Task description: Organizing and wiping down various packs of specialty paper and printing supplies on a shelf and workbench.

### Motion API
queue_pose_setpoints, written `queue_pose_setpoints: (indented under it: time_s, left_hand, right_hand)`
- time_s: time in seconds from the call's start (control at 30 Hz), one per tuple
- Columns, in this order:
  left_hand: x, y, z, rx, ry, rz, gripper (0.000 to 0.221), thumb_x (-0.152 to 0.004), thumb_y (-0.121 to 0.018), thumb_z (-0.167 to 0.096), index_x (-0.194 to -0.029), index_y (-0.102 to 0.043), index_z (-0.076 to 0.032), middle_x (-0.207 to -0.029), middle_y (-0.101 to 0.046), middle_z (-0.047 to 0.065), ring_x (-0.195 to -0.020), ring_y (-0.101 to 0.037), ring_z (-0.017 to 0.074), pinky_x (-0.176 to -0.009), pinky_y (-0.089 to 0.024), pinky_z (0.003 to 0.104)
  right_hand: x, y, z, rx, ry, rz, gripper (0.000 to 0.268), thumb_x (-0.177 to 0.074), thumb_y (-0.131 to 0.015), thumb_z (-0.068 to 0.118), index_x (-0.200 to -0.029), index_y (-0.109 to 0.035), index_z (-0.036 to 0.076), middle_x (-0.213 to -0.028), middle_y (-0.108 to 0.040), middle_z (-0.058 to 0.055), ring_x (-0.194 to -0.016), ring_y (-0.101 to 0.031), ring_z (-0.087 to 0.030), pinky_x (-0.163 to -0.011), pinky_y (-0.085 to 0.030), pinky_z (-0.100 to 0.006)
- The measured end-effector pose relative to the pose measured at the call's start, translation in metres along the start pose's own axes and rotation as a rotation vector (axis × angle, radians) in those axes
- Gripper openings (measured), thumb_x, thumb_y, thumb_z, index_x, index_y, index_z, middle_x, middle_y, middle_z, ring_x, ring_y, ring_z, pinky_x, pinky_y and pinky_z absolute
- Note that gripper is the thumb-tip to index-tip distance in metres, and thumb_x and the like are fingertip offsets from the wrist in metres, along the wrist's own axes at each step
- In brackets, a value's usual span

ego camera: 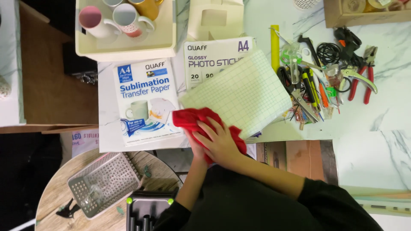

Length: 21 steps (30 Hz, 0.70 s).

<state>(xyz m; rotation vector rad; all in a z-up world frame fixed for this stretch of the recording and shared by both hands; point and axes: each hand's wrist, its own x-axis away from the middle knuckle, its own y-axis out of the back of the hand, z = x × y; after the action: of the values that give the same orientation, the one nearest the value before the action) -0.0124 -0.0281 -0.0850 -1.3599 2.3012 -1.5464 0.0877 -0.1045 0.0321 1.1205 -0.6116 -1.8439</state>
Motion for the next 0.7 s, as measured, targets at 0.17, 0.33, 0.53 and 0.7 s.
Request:
queue_pose_setpoints:
  time_s: [0.17,0.33,0.53,0.7]
  left_hand:
    - [0.021,-0.048,-0.015,0.001,0.056,0.035,0.056,-0.107,-0.043,-0.041,-0.152,-0.039,-0.007,-0.144,-0.056,0.016,-0.131,-0.055,0.0346,-0.109,-0.047,0.051]
    - [0.021,-0.059,-0.025,-0.078,0.133,-0.082,0.056,-0.102,-0.053,-0.027,-0.152,-0.035,-0.011,-0.144,-0.053,0.017,-0.130,-0.055,0.0371,-0.103,-0.050,0.057]
    - [0.013,-0.060,-0.057,-0.114,0.063,-0.192,0.060,-0.099,-0.054,-0.030,-0.153,-0.035,-0.012,-0.147,-0.050,0.018,-0.130,-0.056,0.0368,-0.102,-0.051,0.058]
    - [-0.003,0.002,-0.048,-0.015,0.053,-0.182,0.056,-0.104,-0.053,-0.037,-0.150,-0.043,-0.006,-0.144,-0.055,0.016,-0.127,-0.056,0.0336,-0.104,-0.050,0.050]
  right_hand:
    - [0.038,0.027,-0.056,0.040,-0.069,-0.083,0.056,-0.068,-0.076,0.013,-0.123,-0.064,0.015,-0.143,-0.052,-0.014,-0.133,-0.047,-0.043,-0.111,-0.039,-0.062]
    - [0.030,0.031,-0.177,0.009,-0.403,-0.289,0.048,-0.084,-0.067,0.003,-0.131,-0.060,0.007,-0.144,-0.053,-0.020,-0.134,-0.050,-0.043,-0.116,-0.042,-0.051]
    - [-0.018,0.037,-0.150,-0.011,-0.403,-0.324,0.042,-0.086,-0.063,0.001,-0.128,-0.061,0.004,-0.134,-0.057,-0.025,-0.124,-0.054,-0.044,-0.107,-0.044,-0.049]
    - [-0.028,0.013,-0.020,0.065,0.055,-0.075,0.031,-0.080,-0.066,0.016,-0.111,-0.071,0.016,-0.128,-0.057,-0.013,-0.122,-0.055,-0.038,-0.100,-0.046,-0.056]
